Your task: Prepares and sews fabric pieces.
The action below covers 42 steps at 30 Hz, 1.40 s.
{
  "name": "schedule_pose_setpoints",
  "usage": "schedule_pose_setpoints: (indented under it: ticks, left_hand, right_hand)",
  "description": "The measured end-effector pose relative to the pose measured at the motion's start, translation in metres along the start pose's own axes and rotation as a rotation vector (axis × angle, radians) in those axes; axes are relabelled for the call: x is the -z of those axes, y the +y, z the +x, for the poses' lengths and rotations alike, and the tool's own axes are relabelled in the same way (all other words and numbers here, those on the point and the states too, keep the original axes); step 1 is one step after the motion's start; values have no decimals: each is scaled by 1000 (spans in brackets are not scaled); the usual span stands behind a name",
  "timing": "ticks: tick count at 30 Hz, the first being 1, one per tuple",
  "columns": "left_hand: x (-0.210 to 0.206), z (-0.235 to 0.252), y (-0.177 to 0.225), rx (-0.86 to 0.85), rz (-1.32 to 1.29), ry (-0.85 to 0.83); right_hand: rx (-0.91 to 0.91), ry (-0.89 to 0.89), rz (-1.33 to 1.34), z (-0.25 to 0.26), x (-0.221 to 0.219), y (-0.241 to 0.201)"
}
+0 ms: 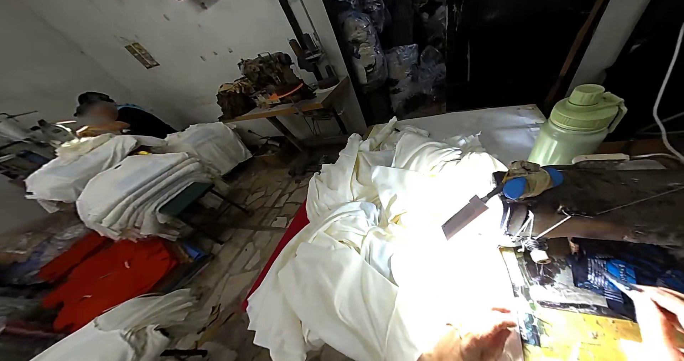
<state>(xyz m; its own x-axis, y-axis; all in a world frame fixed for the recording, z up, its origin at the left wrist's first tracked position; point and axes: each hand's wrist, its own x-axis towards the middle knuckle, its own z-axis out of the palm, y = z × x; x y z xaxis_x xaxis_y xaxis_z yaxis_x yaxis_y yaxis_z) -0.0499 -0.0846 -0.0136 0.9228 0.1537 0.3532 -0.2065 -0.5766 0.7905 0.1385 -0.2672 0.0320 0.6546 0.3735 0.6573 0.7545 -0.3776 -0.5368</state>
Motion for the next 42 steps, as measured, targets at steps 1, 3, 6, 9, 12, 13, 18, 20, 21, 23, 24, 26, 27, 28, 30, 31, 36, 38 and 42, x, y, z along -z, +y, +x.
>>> schedule_pose_setpoints:
  ticks: [1, 3, 6, 9, 12, 13, 18, 20, 21, 23, 24, 26, 27, 28, 30, 31, 36, 38, 42]
  left_hand:
    - [2, 3, 5, -7, -5, 69]
    - [8, 12, 16, -3, -21, 202]
    - [20, 25, 29, 63, -55, 307]
    - [27, 32, 33, 200, -182, 302]
    - [25, 35, 37, 212, -252, 313]
    - [22, 34, 39, 167, -157, 347]
    - [15, 28, 39, -120, 385, 270]
    - [10, 23, 36, -123, 332, 241]
    - [10, 21, 37, -106, 301, 236]
    - [11, 20, 39, -74, 268, 237]
    - [11, 20, 40, -61, 253, 240]
    - [12, 18, 42, -48, 228, 256]
    - [12, 17, 41, -55, 215, 272]
    - [13, 15, 39, -66, 187, 295]
    - [13, 14, 37, -100, 108, 358]
    - [14, 14, 36, -114, 77, 386]
    - [14, 15, 38, -105, -24, 409]
    - [13, 14, 38, -100, -27, 388]
    - [12, 12, 36, -96, 35, 361]
  right_hand:
    - [-46, 5, 91, 2, 2, -10]
    - [-187, -38, 327, 3, 2, -30]
    - [-465, -73, 686, -1, -14, -53]
    - [-620, -77, 910, -8, -31, -67]
    - [-668, -112, 1008, -17, -40, -78]
    - [-665, -120, 1009, -19, -42, -80]
    - [-547, -281, 892, -24, -36, -72]
    - [-472, -374, 896, -24, -32, -70]
    - [-445, -383, 909, -25, -33, -70]
    - [-412, -367, 956, -26, -33, -69]
    - [-416, -354, 975, -25, -32, -70]
    - [-437, -331, 983, -25, -30, -75]
    - [-442, -323, 982, -25, -29, -77]
    - [-443, -325, 975, -25, -28, -78]
    - [-451, -380, 934, -25, -25, -79]
    - [-443, -434, 906, -25, -21, -79]
    - [-427, -412, 876, -35, -18, -81]
    - [-462, -370, 880, -34, -18, -82]
    - [-444, -363, 868, -35, -17, -79]
